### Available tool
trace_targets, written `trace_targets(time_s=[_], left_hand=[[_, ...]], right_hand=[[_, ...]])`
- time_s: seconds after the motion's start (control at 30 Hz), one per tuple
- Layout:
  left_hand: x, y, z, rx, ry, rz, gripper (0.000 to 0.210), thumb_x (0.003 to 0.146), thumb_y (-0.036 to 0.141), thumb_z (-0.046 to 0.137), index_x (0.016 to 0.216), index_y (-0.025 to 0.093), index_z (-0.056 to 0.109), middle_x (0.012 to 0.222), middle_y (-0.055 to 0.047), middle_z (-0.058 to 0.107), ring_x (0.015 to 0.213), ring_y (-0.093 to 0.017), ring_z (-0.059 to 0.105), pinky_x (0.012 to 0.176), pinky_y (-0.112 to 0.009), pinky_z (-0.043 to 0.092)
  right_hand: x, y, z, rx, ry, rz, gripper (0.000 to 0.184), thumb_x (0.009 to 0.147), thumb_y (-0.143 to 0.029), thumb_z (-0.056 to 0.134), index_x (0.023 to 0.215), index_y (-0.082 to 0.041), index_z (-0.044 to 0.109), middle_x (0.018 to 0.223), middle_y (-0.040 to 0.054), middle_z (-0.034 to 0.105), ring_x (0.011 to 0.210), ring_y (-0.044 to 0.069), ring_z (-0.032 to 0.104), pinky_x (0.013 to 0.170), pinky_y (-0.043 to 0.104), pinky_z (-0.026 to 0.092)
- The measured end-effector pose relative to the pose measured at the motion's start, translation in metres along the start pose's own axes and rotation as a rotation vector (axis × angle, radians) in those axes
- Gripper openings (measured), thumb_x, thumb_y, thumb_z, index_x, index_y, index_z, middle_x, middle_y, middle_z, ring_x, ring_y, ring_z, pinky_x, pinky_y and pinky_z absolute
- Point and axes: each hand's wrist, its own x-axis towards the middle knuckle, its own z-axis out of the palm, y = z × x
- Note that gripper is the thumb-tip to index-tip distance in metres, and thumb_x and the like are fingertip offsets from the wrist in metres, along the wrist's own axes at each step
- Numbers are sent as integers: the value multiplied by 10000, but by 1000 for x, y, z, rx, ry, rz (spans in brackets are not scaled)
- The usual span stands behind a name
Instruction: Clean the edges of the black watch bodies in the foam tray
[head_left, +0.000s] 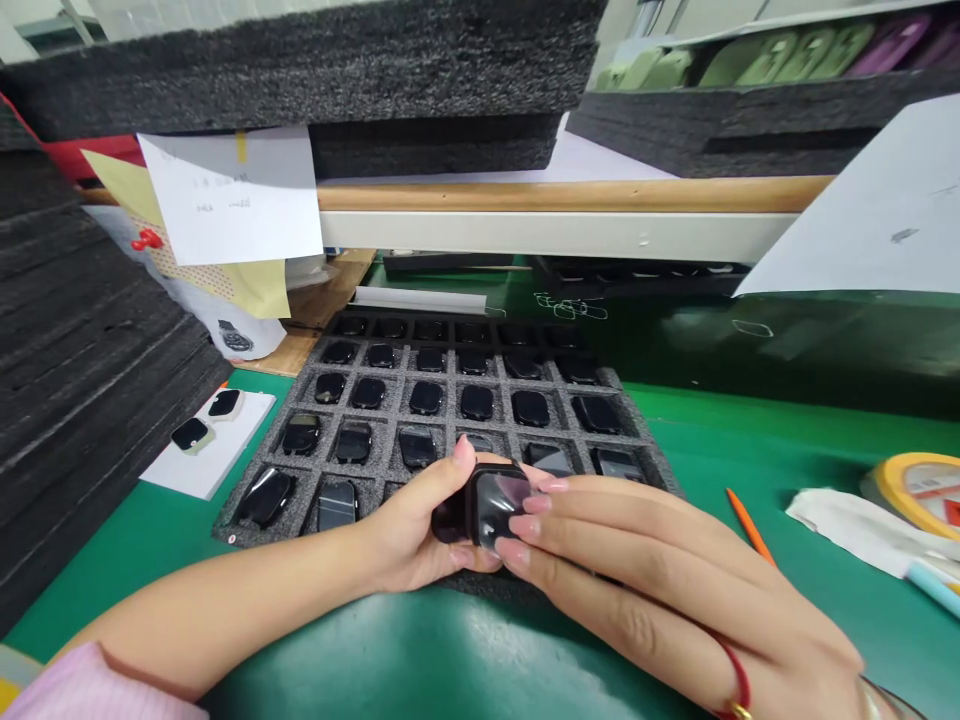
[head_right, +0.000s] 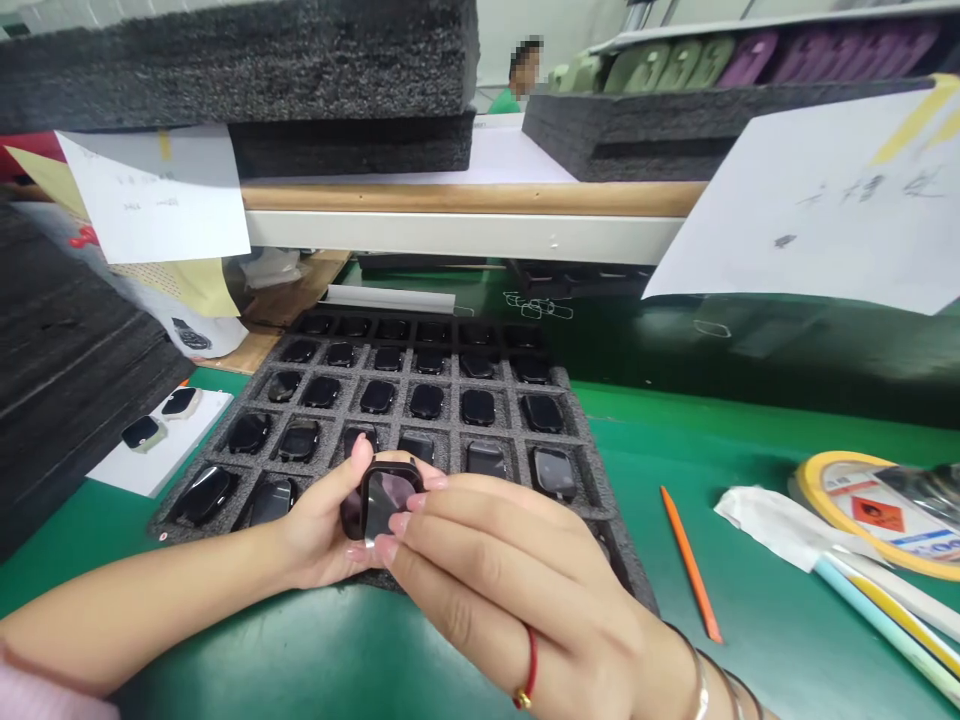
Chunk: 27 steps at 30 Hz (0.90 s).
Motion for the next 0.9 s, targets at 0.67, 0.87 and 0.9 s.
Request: trace_targets(time_s=[0.67, 0.87, 0.9], left_hand=[[1, -1, -3, 95, 168, 20, 580, 737, 662, 785, 902, 116, 677, 759, -36, 623, 409, -28, 364, 364, -152, 204], [-1, 0, 3, 167, 153, 24, 644, 703, 705, 788, 833, 84, 674, 641, 1, 559, 372, 0, 281, 369, -142, 210], [-1, 0, 4, 162, 171, 39, 628, 694, 687, 807, 829, 91, 663, 616, 21, 528, 381, 0, 274, 381, -133, 224]], right_hand=[[14, 2, 20, 84, 101, 343, 465, 837, -136, 757, 1254, -219, 570, 1077, 24, 653, 956, 162, 588, 845, 306, 497], [13, 6, 19, 90, 80, 260, 482, 869, -122, 722, 1299, -197, 516, 1156, 58, 624, 1076, 187, 577, 927, 348, 487], [12, 7, 19, 77, 67, 245, 493, 867, -110, 711, 1309, -191, 509, 1163, 64, 620, 1080, 190, 576, 930, 356, 486]])
